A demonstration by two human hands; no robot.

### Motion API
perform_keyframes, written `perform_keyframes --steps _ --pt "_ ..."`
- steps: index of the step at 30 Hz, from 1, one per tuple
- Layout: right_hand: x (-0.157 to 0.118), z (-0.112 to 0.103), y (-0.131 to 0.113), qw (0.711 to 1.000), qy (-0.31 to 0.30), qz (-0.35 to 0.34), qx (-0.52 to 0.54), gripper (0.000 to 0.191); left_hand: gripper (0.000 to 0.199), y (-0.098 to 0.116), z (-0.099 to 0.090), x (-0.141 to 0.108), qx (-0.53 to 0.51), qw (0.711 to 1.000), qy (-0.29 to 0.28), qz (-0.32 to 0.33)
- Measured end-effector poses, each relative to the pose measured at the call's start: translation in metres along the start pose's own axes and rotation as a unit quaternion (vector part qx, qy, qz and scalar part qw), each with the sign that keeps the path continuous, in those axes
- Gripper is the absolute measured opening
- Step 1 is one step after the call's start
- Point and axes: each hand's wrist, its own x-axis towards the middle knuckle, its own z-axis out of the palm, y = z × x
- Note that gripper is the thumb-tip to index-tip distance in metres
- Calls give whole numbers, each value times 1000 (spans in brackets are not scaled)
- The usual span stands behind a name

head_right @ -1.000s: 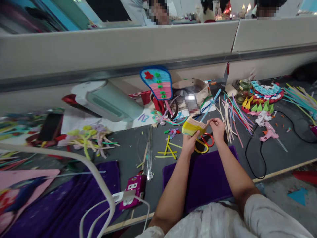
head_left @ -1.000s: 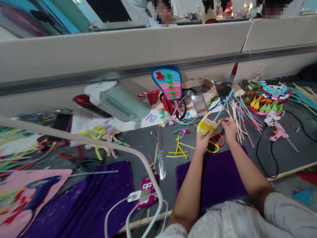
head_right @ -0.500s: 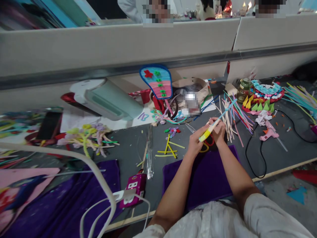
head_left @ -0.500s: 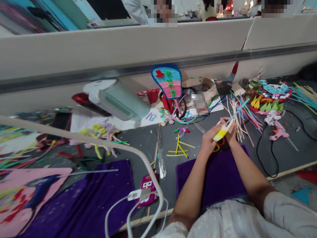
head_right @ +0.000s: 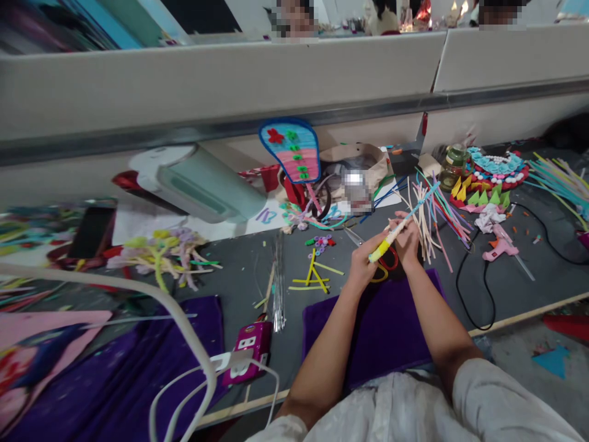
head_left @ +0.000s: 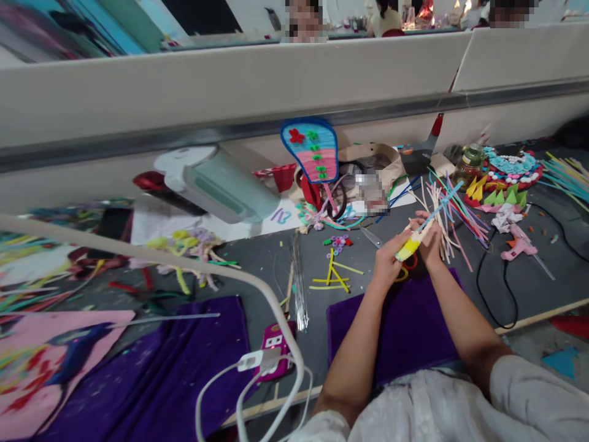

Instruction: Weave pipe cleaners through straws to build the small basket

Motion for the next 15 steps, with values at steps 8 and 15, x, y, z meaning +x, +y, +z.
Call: perform_keyframes --steps 8,15 --pt "6 0 -1 997 -41 27 67 32 28 2 2 6 -161 946 178 -216" --pt "6 -6 -16 962 -140 117 205 44 55 -4 -9 10 -436 806 197 -349"
